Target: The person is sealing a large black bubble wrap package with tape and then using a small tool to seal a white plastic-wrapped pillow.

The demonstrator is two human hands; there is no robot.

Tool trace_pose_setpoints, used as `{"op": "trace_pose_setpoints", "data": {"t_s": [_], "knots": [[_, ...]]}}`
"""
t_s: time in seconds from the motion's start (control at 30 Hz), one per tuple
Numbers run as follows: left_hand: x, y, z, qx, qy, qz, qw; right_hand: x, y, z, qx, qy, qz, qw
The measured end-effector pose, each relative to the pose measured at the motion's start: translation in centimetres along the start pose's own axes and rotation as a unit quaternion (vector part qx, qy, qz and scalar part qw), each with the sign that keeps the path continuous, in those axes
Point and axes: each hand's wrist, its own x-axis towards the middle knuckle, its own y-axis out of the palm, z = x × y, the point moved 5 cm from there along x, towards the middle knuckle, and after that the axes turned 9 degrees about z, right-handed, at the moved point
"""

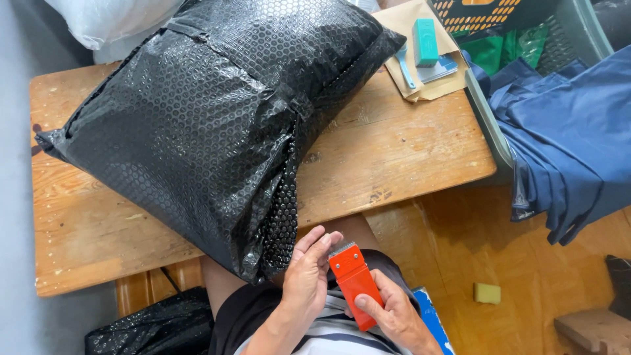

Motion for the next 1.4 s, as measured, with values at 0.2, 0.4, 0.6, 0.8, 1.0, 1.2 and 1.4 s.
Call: {"op": "trace_pose_setpoints", "data": {"t_s": [0.2, 0.4, 0.6, 0.8, 1.0, 1.2, 1.4], "knots": [[0.5, -0.6, 1.2, -0.013, 0.004, -0.005, 1.0, -1.2, -0.3, 0.3, -0.158, 0.146, -0.063, 0.974], [0.3, 0.2, 1.5, -0.004, 0.024, 0.013, 1.0, -1.7, -0.7, -2.4, -0.062, 0.062, -0.132, 0.987], [0.8, -1.0, 2.4, -0.044, 0.033, -0.008, 0.998, -1.9, -1.1, -3.1, -0.251, 0.119, -0.055, 0.959], [-0.1, 0.1, 1.5, -0.007, 0.042, 0.005, 0.999, -2.1, -0.2, -2.0, -0.092, 0.115, -0.124, 0.981], [0.2, -0.3, 1.7, -0.015, 0.045, -0.002, 0.999, -2.3, -0.9, -1.9, -0.195, 0.121, -0.061, 0.971], [-1.2, 1.7, 0.3, 0.057, 0.001, 0.022, 0.998, -2.5, -1.3, -2.3, -0.151, 0.089, -0.091, 0.98], [-0.3, 0.9, 0.3, 0.065, 0.026, -0.005, 0.998, -2.2, -0.8, -0.4, -0.156, 0.076, -0.078, 0.982]]}}
